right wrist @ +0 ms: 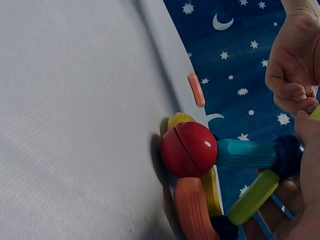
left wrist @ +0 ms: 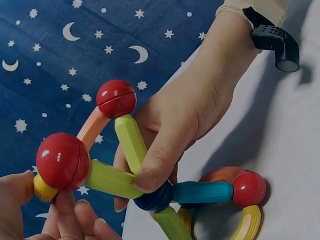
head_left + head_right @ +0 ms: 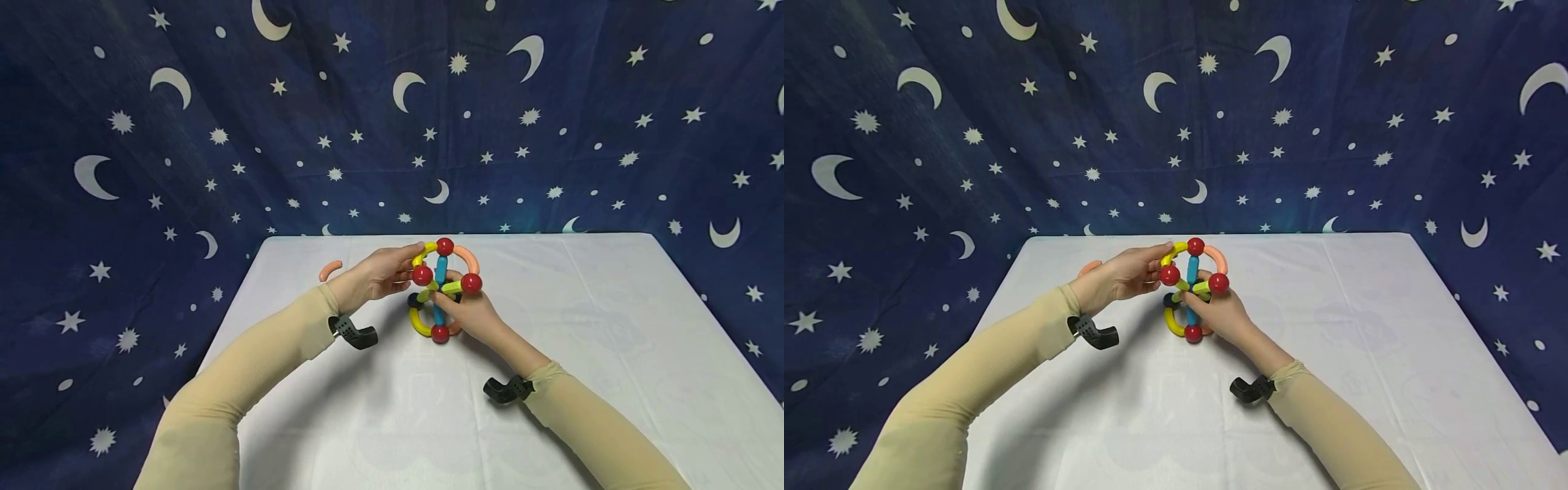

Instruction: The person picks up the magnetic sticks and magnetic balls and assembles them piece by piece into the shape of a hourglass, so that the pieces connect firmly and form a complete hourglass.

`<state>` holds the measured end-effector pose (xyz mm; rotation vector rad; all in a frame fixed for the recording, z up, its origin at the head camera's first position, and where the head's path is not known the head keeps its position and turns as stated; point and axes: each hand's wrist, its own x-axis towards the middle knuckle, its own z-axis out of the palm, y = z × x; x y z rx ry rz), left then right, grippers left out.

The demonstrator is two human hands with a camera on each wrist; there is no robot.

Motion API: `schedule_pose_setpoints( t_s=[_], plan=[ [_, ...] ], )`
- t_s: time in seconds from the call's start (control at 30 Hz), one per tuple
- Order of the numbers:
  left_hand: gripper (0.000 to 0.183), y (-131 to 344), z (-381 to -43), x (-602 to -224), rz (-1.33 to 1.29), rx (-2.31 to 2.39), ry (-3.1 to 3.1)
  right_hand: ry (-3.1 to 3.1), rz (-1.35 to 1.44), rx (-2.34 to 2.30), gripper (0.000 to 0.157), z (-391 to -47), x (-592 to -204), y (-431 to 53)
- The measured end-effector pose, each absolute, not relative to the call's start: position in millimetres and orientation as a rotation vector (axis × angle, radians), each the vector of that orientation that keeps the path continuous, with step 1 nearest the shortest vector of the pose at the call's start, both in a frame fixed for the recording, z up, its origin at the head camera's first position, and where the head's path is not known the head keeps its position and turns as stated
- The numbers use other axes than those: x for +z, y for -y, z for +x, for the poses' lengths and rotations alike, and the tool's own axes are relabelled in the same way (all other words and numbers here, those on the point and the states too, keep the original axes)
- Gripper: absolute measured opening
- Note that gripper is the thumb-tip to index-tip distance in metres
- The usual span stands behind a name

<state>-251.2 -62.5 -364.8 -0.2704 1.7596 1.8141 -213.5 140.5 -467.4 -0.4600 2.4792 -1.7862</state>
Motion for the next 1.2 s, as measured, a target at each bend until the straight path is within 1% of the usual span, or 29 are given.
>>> schedule_pose_setpoints(
  t_s=[0.17, 0.33, 0.43, 0.53, 0.6, 0.67, 0.7, 0.8, 0.87, 0.93, 1.0, 1.1, 1.2],
  plan=[
    [0.036, 64, -248, -365, -0.267, 1.809, -1.761, -2.465, -0.438, -1.782, 0.047, -213, -466, -138],
    [0.043, 68, -247, -366, -0.247, 1.796, -1.777, -2.466, -0.403, -1.773, 0.050, -211, -465, -137],
    [0.039, 76, -246, -370, -0.250, 1.785, -1.813, -2.486, -0.395, -1.754, 0.053, -209, -464, -137],
    [0.035, 82, -237, -382, -0.164, 1.742, -1.954, -2.517, -0.396, -1.735, 0.054, -208, -465, -137],
    [0.036, 82, -224, -396, -0.019, 1.689, -2.084, -2.541, -0.402, -1.730, 0.052, -208, -466, -137],
    [0.043, 78, -206, -412, 0.177, 1.564, -2.237, -2.571, -0.409, -1.723, 0.049, -207, -466, -137],
    [0.049, 74, -196, -421, 0.276, 1.503, -2.296, -2.586, -0.415, -1.724, 0.048, -207, -467, -137],
    [0.073, 62, -172, -443, 0.525, 1.307, -2.446, -2.632, -0.426, -1.721, 0.043, -206, -466, -135],
    [0.083, 54, -163, -452, 0.617, 1.234, -2.526, -2.667, -0.421, -1.720, 0.042, -206, -466, -134],
    [0.086, 49, -163, -456, 0.652, 1.206, -2.605, -2.694, -0.403, -1.709, 0.041, -205, -466, -132],
    [0.083, 46, -169, -459, 0.659, 1.205, -2.667, -2.695, -0.390, -1.709, 0.045, -203, -467, -131],
    [0.070, 45, -182, -463, 0.618, 1.219, -2.726, -2.678, -0.395, -1.710, 0.049, -198, -468, -128],
    [0.058, 47, -194, -466, 0.587, 1.250, -2.775, -2.711, -0.436, -1.672, 0.048, -194, -468, -125]
  ],
)
